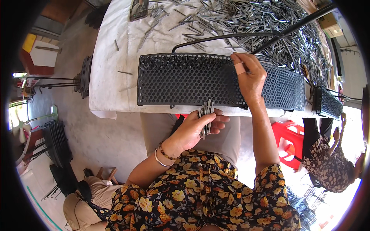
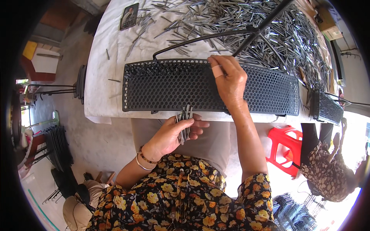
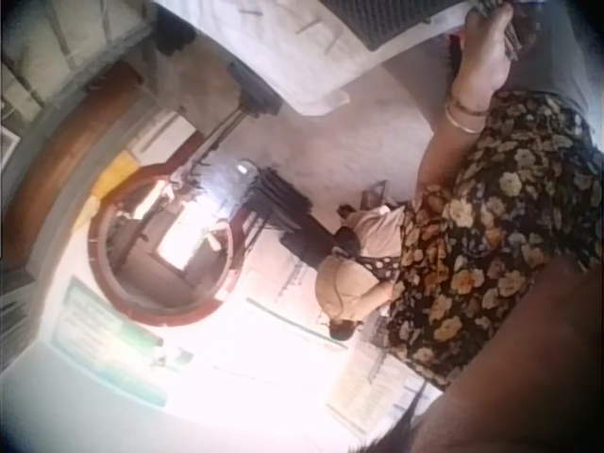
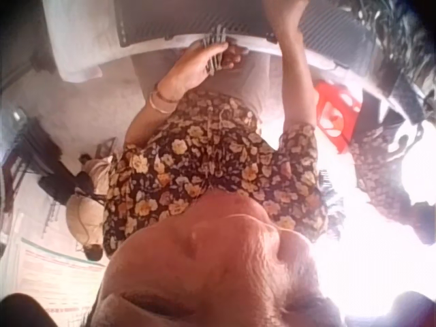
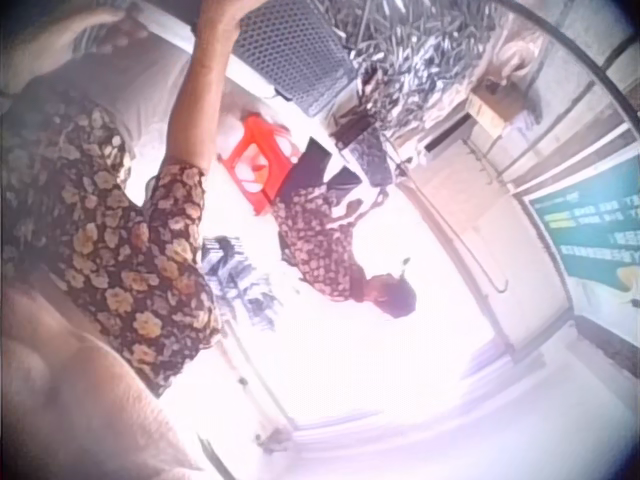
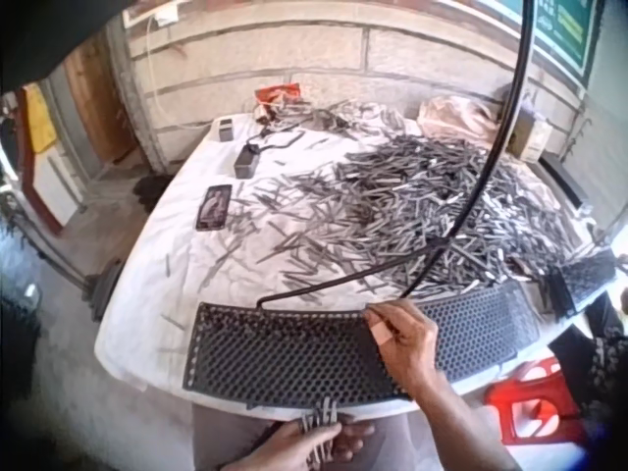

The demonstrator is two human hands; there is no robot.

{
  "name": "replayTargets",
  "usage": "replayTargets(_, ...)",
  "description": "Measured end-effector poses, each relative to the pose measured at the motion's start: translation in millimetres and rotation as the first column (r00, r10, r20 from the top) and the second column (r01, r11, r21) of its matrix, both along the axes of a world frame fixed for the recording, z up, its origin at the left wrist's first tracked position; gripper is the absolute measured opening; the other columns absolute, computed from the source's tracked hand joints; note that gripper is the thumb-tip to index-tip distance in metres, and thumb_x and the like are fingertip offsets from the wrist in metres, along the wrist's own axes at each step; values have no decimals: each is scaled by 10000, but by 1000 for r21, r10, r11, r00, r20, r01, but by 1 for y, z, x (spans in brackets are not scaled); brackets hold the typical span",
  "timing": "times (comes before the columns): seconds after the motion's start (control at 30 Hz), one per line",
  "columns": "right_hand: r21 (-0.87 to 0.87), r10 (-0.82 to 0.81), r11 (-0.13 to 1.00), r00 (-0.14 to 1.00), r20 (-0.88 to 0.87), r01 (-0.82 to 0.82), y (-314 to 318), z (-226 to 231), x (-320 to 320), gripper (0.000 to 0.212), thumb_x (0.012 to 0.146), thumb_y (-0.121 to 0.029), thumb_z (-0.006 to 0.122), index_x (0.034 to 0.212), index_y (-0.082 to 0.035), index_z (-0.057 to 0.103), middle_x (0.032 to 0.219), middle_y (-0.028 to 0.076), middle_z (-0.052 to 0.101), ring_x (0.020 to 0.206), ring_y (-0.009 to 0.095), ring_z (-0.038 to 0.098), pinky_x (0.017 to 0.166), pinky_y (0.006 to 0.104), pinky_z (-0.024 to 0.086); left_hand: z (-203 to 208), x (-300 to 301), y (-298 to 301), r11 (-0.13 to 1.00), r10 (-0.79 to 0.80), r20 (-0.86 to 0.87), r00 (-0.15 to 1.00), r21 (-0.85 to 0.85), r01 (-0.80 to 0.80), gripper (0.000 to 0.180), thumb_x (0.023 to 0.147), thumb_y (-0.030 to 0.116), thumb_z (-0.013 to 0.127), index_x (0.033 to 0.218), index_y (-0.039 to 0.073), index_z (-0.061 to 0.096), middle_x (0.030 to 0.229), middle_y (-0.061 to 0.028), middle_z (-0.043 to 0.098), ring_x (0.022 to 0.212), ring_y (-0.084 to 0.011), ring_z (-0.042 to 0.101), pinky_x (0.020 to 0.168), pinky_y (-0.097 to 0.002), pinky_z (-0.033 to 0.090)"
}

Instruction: Inserting small metal pins into a perforated metal sheet at an assembly table.

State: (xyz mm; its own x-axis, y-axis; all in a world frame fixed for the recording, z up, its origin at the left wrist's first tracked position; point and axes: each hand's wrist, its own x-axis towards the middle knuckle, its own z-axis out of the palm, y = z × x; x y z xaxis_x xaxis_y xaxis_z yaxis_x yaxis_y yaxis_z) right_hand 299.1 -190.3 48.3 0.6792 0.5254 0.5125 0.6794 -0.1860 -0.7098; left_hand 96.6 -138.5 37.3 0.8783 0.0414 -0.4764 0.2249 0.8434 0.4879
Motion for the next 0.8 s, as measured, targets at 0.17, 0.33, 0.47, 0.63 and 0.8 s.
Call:
replayTargets(0.17,-170,104,984,957,272,-59,0,-4,-1,158,756,-111,727,892,-35,700,844,85,612,711,254,620,621,337,498,4,3,-1,998,15,15,1000,-56,-15,276,976,178,462,1172,-4,525,1131,-148,613,1035,-211,609,877,-339,515)
replayTargets(0.33,-123,194,970,973,-123,-209,-17,21,-20,170,809,-155,703,902,-13,698,830,94,620,669,184,592,582,289,472,14,5,2,998,22,13,1000,-55,-22,292,981,160,447,1212,-11,498,1170,-177,586,1066,-258,597,881,-372,524)
replayTargets(0.47,-207,319,829,743,-588,-519,-35,32,-44,176,815,-155,700,879,9,692,806,77,629,633,125,574,571,250,458,12,7,1,997,71,54,996,16,-72,301,979,172,456,1218,-6,499,1153,-153,595,1047,-243,609,873,-371,529)
replayTargets(0.63,-73,287,860,598,-748,-505,-45,28,-42,163,842,-128,671,901,23,682,804,55,646,667,91,580,578,237,463,16,10,0,995,-5,39,999,99,1,295,979,191,466,1202,5,515,1068,-126,626,977,-201,625,815,-333,530)
replayTargets(0.8,-9,114,977,559,-822,-211,-42,41,-19,187,860,-113,647,965,42,656,794,37,670,664,55,565,560,195,451,21,16,-1,991,-52,6,999,123,50,286,976,203,480,1178,9,537,1019,-110,643,865,-139,612,722,-281,511)
